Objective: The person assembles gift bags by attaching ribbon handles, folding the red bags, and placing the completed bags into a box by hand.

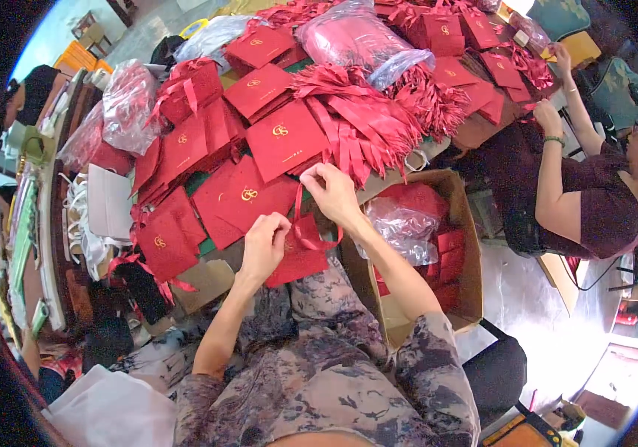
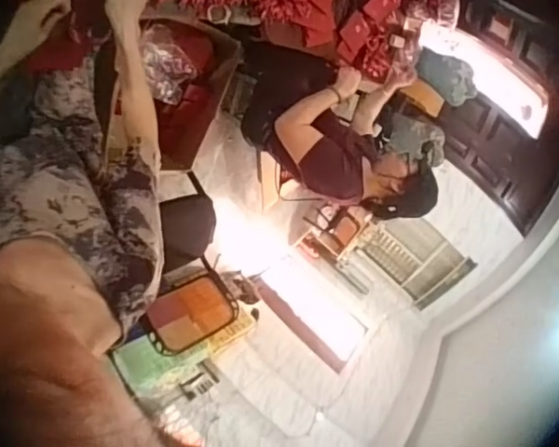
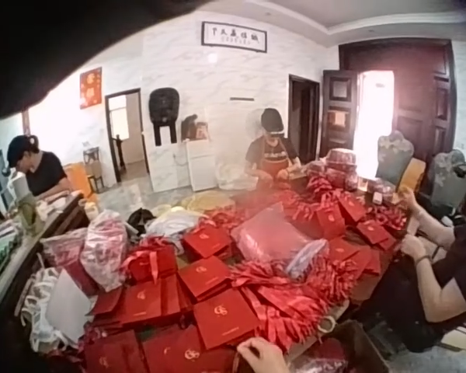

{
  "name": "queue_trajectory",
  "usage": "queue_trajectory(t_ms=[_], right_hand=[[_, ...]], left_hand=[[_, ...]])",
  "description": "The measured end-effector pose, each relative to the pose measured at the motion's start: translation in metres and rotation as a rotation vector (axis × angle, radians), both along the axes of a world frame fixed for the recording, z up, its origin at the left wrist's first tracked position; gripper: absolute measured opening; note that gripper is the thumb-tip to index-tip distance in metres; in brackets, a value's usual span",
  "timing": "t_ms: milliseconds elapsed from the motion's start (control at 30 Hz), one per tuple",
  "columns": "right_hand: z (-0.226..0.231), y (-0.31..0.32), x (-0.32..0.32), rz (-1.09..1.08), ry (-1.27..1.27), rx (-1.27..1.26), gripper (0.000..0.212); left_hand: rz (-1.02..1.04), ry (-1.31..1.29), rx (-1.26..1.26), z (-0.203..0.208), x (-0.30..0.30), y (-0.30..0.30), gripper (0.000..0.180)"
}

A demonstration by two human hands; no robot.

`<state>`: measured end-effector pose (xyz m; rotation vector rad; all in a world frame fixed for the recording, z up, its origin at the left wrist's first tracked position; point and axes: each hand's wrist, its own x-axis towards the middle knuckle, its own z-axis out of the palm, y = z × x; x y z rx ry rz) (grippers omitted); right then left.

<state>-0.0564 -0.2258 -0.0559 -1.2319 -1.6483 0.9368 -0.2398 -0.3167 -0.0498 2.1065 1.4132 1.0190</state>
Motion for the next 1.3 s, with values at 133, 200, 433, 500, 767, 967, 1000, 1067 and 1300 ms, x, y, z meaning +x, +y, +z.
queue_trajectory(t_ms=[133,200,433,500,767,967,1000,1067,1300], right_hand=[[0.016,-0.008,0.019,-0.171,-0.102,0.205,0.017],[0.02,-0.009,0.042,-0.268,-0.238,0.143,0.019],[-0.02,-0.026,0.032,-0.194,-0.594,0.183,0.03],[-0.029,-0.025,0.028,-0.233,-0.65,0.256,0.023],[0.011,-0.076,-0.009,0.029,-0.229,0.139,0.01],[-0.019,-0.098,-0.036,0.046,-0.178,0.07,0.012],[-0.019,-0.098,-0.036,0.046,-0.187,0.077,0.012],[-0.018,-0.098,-0.037,0.044,-0.196,0.079,0.012],[-0.027,-0.096,-0.033,0.026,-0.17,0.077,0.013]], left_hand=[[0.116,-0.025,-0.059,-0.011,-0.01,0.002,0.024],[0.136,0.036,-0.076,-0.014,-0.011,0.0,0.025],[0.23,0.212,-0.044,-0.007,-0.011,-0.003,0.027],[0.27,0.285,0.011,-0.007,-0.015,-0.003,0.029],[0.264,0.157,-0.132,-0.004,-0.019,0.001,0.031],[0.178,0.172,-0.201,0.001,-0.032,-0.005,0.017],[0.102,0.164,-0.281,0.0,-0.041,-0.009,0.016],[0.025,0.156,-0.364,0.003,-0.045,-0.015,0.016],[0.137,0.203,-0.147,0.007,-0.023,-0.032,0.02]])
